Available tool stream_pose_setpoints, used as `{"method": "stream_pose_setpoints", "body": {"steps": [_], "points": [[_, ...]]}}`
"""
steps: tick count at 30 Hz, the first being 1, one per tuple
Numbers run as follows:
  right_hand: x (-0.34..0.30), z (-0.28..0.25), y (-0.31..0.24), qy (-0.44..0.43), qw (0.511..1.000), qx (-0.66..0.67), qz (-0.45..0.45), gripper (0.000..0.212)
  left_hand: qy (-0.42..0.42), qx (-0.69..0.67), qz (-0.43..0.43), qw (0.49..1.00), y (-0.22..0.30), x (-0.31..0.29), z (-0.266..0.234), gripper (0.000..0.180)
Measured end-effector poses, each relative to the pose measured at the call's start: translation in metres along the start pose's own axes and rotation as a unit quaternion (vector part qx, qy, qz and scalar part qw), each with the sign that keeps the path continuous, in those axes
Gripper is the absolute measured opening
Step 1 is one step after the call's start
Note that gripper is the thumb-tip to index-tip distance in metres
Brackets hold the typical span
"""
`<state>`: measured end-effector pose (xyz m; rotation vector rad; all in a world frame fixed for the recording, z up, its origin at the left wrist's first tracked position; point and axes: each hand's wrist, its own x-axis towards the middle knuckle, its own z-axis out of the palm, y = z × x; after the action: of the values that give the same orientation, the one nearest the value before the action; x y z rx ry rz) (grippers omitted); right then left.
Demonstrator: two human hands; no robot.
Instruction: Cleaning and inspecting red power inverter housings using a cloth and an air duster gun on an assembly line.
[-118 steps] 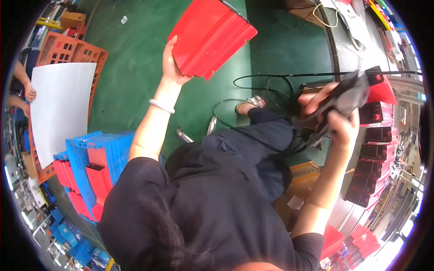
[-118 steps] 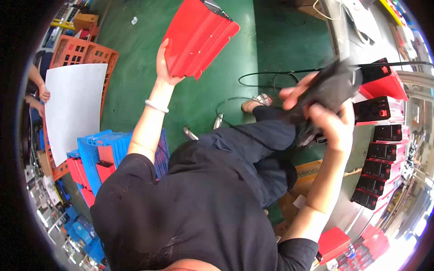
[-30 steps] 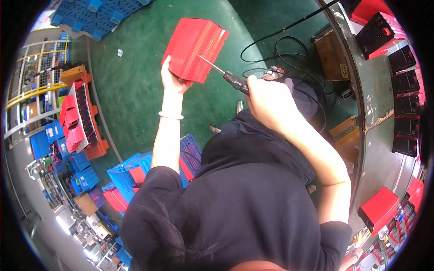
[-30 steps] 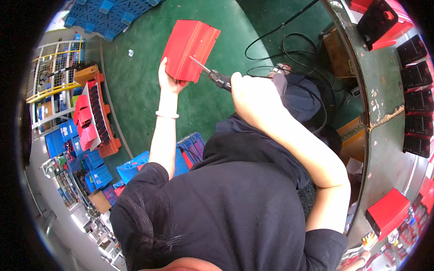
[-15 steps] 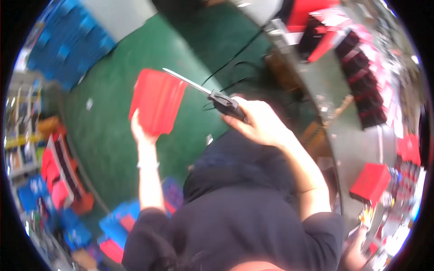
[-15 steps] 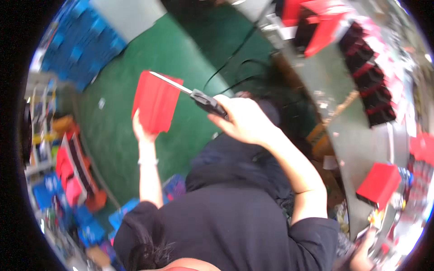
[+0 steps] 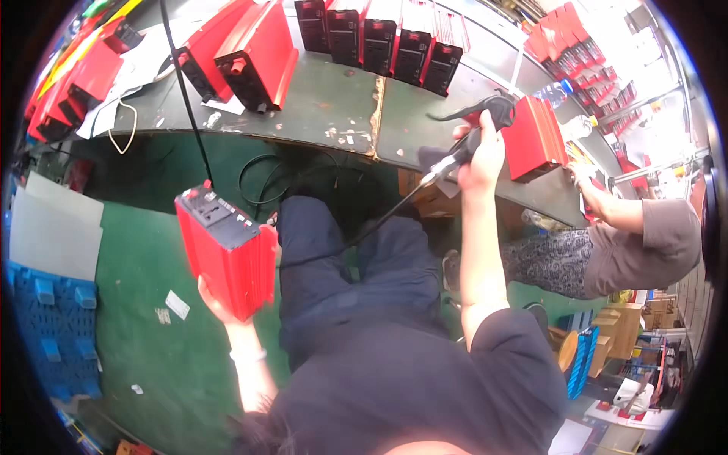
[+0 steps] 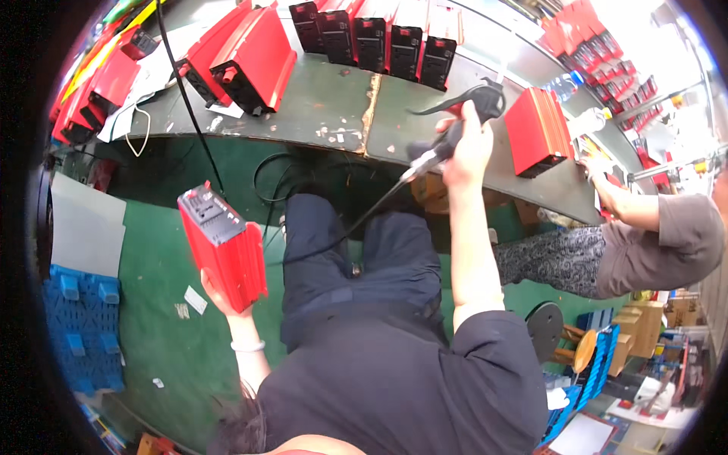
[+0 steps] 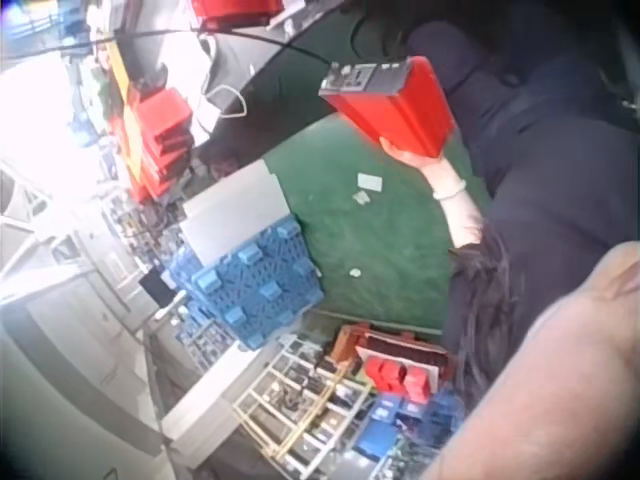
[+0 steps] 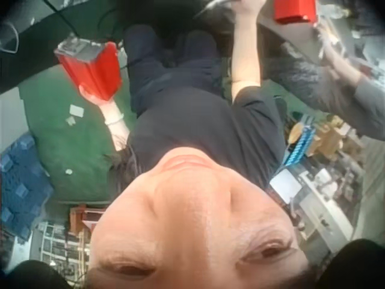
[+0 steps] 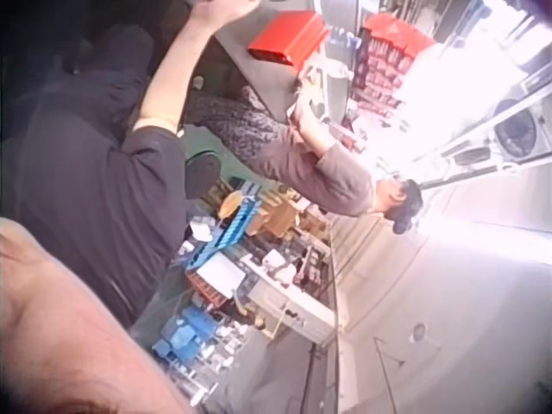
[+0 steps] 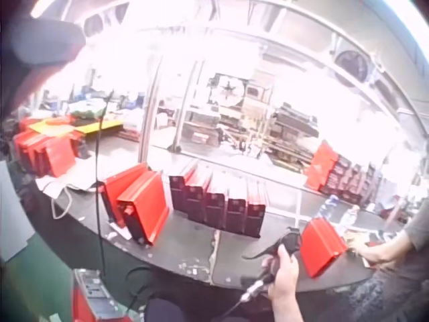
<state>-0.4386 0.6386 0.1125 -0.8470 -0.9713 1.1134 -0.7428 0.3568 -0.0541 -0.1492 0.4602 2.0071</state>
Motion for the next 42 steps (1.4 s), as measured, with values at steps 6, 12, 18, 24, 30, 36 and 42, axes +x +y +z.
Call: {"method": "stream_pose_setpoints", "body": {"steps": [6, 12, 18, 24, 30, 36, 42], "points": [[0.11, -0.079, 0.031, 0.051, 0.974, -0.208, 0.07, 0.022, 0.01, 0.016, -0.03, 0.999, -0.013, 0.025, 0.015, 0.042], [0.149, -0.116, 0.058, -0.034, 0.564, -0.822, 0.07, 0.073, -0.065, -0.099, -0.16, 0.98, -0.034, 0.022, 0.069, 0.045], [0.112, -0.078, 0.053, 0.011, 0.581, -0.807, -0.109, 0.055, -0.01, -0.031, -0.142, 0.989, -0.031, 0.012, 0.08, 0.053], [-0.002, 0.003, 0.025, -0.116, 0.862, -0.411, -0.274, 0.015, 0.107, 0.074, -0.111, 0.985, -0.049, 0.003, 0.12, 0.055], [-0.116, 0.057, 0.027, -0.403, 0.887, -0.151, -0.167, 0.017, 0.128, 0.095, -0.089, 0.983, -0.059, -0.003, 0.139, 0.054], [-0.128, 0.066, 0.051, -0.331, 0.895, -0.179, -0.239, 0.015, 0.114, 0.112, -0.084, 0.984, -0.068, 0.0, 0.146, 0.054], [-0.129, 0.063, 0.043, -0.33, 0.887, -0.209, -0.246, 0.013, 0.127, 0.105, -0.062, 0.984, -0.071, -0.004, 0.151, 0.052]]}}
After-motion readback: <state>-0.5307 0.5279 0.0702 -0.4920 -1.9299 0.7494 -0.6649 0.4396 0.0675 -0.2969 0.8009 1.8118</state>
